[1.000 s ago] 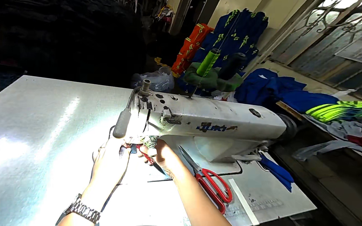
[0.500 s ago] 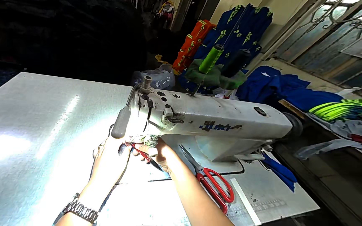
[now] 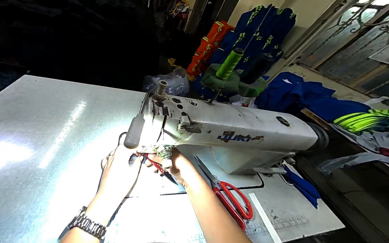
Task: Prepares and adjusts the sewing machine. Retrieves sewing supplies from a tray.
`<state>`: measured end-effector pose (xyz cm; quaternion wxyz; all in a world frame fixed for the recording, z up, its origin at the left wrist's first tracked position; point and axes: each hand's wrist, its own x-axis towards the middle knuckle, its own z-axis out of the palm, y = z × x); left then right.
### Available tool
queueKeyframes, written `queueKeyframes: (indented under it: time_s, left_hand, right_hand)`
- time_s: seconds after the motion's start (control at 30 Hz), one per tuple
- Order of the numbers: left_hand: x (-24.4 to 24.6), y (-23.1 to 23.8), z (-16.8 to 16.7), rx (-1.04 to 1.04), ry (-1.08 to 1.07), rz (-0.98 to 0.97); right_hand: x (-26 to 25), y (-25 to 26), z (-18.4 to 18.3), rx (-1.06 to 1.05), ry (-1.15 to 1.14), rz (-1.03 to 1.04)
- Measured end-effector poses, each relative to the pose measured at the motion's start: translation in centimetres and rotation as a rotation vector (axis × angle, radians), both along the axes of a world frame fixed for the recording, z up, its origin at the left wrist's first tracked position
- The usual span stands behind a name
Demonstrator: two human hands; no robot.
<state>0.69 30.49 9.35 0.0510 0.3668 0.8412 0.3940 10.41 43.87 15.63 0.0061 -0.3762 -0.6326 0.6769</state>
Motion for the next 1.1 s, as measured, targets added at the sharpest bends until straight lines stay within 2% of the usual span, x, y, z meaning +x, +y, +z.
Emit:
queueKeyframes:
  time_s: [0.27,0.67,0.87,0.97,1.1]
  left_hand:
    - [0.1,-0.1,0.5,-0.032,-0.026,0.002]
    - [0.0,0.0,0.2,-0.039,-0.022,0.009]
    - [0.2,0.0,0.4,-0.037,-0.018,0.011]
    - [0.1,0.1,0.3,-0.031,-0.028,0.013]
    - [0.1,0.2,0.0,-0.009,-0.006,0.019]
  right_hand:
    - [-0.2,-0.1,0.0,0.009,-0.041,0.0]
    - [-0.1,0.0,-0.6,-0.019,0.016,-0.024]
    - [-0.4,-0.6,0.3,-0.024,-0.044,-0.031]
    - [-0.3,-0.5,-0.6,0.036,-0.011,-0.046]
    - [0.1,-0.4,-2.6,0.281,0.073,-0.029]
